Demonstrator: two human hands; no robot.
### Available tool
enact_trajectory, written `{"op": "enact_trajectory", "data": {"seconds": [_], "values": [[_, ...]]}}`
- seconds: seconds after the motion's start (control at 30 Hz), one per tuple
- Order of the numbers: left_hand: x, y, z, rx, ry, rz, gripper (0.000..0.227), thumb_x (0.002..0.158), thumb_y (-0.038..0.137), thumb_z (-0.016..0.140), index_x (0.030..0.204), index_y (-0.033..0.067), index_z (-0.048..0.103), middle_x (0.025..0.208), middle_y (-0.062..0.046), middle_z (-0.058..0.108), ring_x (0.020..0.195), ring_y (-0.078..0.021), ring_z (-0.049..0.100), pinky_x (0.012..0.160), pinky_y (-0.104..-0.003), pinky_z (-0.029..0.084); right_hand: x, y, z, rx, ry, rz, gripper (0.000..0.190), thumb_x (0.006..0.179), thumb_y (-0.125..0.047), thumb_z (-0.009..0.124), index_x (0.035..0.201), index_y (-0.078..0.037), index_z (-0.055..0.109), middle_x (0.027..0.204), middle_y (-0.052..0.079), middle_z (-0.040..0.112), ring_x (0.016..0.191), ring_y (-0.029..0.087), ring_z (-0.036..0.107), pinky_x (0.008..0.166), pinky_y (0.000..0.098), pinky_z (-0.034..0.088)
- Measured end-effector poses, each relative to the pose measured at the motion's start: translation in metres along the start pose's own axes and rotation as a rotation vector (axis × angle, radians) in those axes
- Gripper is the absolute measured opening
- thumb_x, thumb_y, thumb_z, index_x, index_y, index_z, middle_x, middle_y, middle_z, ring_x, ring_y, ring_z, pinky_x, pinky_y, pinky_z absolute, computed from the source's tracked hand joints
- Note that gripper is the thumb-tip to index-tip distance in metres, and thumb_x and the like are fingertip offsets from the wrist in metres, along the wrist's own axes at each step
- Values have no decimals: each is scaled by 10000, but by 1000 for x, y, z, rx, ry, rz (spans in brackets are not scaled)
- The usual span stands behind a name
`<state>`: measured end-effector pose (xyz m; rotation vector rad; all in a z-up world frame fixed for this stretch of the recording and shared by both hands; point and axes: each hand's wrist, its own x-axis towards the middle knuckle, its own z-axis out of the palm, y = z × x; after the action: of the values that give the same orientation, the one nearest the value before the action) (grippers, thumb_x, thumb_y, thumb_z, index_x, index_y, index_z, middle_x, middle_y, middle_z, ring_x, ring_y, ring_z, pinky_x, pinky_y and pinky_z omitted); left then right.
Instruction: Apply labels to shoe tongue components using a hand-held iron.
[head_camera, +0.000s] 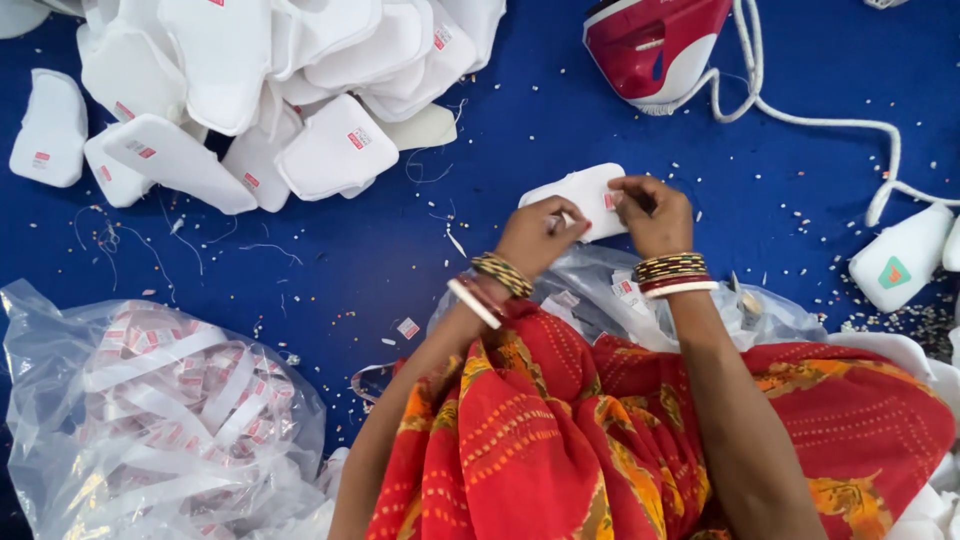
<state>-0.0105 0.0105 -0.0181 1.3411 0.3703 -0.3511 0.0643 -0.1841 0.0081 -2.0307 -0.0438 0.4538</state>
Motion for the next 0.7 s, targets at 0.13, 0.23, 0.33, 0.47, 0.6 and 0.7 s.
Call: {"op": "enact_trajectory", "data": {"seconds": [0.13,0.23,0.33,0.47,0.6,0.7], "values": [[-4,12,16,772,128,463,319,868,294,763,1127,123,689,931,-104,718,791,-294,694,687,-411,554,19,-4,2,69,55,-79,157,957,-74,727,1101,-18,759,920,73,747,789,109,675,712,258,543],[-2,9,22,883,259,545,405,891,332,740,1223,134,618,1026,-107,729,924,-333,710,749,-452,573,21,0,-11,98,46,-95,159,935,-74,737,1086,-24,747,938,49,756,819,106,706,749,254,569],[-4,12,26,916,342,425,560,900,368,733,1349,113,514,1032,-149,711,933,-361,699,732,-477,576,17,4,-18,52,13,-35,145,920,-59,731,1060,-26,748,951,44,760,849,105,720,771,264,587],[1,9,27,911,445,422,579,952,346,676,1418,91,447,1075,-167,698,936,-374,694,699,-485,579,25,12,-7,111,-35,21,131,917,-45,722,1044,-34,752,966,56,767,870,105,727,781,285,595],[5,13,18,959,400,402,454,967,363,667,1357,179,525,1058,-134,721,939,-357,706,717,-486,578,30,-40,1,-41,67,-110,145,895,-42,750,1039,-33,764,945,95,778,851,141,741,774,299,584],[2,14,19,925,379,417,442,957,372,662,1344,193,549,1015,-118,722,923,-343,711,725,-476,581,38,-53,-2,-194,41,-95,163,859,-73,794,1020,-52,775,918,112,775,828,177,749,747,315,581]]}}
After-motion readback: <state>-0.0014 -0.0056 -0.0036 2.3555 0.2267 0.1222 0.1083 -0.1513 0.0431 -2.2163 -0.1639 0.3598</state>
